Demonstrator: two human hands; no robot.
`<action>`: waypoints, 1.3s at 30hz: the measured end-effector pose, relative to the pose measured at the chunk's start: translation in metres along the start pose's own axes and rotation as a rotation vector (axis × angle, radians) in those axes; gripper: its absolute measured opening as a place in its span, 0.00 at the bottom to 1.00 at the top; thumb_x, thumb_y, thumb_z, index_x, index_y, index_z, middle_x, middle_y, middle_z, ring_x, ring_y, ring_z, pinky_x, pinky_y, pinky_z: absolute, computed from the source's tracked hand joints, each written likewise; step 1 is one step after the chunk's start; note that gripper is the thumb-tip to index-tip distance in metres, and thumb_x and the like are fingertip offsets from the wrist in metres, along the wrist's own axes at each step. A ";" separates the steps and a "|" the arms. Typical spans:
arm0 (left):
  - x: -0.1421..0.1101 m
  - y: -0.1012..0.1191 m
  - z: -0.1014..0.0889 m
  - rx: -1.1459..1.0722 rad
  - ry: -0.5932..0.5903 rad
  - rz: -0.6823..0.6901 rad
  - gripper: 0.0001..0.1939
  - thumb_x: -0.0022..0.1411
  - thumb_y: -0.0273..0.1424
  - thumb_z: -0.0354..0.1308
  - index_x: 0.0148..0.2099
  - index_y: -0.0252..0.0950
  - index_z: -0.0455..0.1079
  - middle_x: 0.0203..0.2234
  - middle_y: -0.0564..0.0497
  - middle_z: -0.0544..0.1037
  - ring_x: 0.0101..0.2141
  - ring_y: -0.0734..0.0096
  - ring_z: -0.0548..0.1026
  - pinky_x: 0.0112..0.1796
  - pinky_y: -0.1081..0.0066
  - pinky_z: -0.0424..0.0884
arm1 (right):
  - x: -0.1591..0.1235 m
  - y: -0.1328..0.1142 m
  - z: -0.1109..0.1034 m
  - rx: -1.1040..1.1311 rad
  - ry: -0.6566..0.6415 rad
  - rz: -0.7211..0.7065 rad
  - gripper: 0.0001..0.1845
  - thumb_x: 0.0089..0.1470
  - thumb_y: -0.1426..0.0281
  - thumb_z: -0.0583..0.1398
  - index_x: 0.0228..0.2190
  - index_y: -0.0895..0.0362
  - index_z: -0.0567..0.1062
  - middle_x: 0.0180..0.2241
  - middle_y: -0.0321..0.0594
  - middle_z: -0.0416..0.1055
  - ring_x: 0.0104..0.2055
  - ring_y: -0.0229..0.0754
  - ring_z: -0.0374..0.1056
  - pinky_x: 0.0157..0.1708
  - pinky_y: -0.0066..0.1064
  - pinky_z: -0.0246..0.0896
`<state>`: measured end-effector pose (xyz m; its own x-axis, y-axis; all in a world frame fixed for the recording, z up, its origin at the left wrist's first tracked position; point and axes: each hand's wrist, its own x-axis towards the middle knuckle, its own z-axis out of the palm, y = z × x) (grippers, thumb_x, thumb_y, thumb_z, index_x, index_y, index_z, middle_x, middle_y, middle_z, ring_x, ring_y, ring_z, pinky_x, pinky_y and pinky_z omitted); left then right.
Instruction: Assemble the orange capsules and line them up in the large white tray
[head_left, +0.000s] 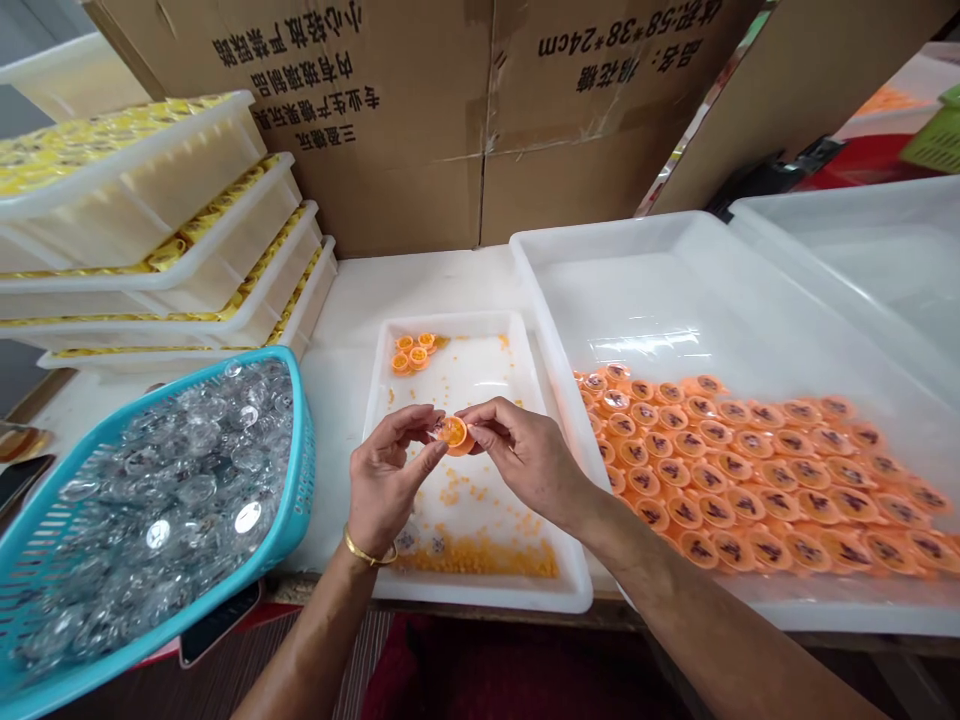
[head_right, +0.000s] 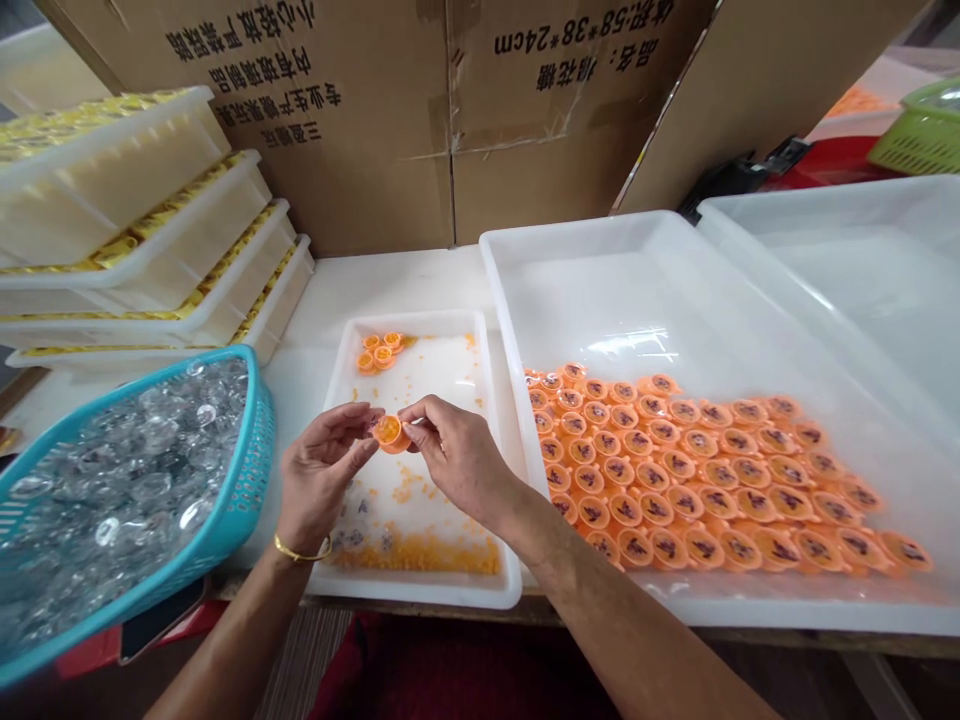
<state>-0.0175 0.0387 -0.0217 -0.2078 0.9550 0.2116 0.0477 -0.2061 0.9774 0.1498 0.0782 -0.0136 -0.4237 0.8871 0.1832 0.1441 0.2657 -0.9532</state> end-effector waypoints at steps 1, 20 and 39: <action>0.000 -0.001 -0.001 -0.047 0.008 -0.027 0.18 0.51 0.28 0.66 0.45 0.38 0.72 0.39 0.47 0.79 0.38 0.69 0.76 0.41 0.68 0.74 | 0.000 0.000 0.000 -0.020 0.008 -0.006 0.05 0.59 0.70 0.54 0.36 0.55 0.70 0.35 0.39 0.75 0.35 0.37 0.73 0.36 0.30 0.69; -0.007 0.005 0.003 0.388 -0.008 0.163 0.19 0.56 0.30 0.63 0.51 0.42 0.70 0.43 0.47 0.77 0.38 0.68 0.75 0.42 0.63 0.73 | -0.001 0.001 -0.001 -0.113 0.036 -0.095 0.04 0.59 0.71 0.53 0.35 0.54 0.69 0.36 0.40 0.74 0.36 0.38 0.72 0.36 0.32 0.69; -0.002 0.011 0.017 0.591 -0.059 0.388 0.15 0.58 0.28 0.60 0.48 0.42 0.72 0.39 0.48 0.78 0.40 0.66 0.76 0.42 0.62 0.73 | 0.002 -0.005 0.000 0.478 0.054 0.302 0.17 0.49 0.61 0.63 0.38 0.57 0.69 0.34 0.40 0.73 0.37 0.40 0.74 0.41 0.39 0.71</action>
<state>-0.0003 0.0377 -0.0112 -0.0161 0.8492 0.5278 0.6336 -0.3997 0.6624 0.1482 0.0790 -0.0081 -0.3788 0.9184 -0.1142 -0.1740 -0.1919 -0.9659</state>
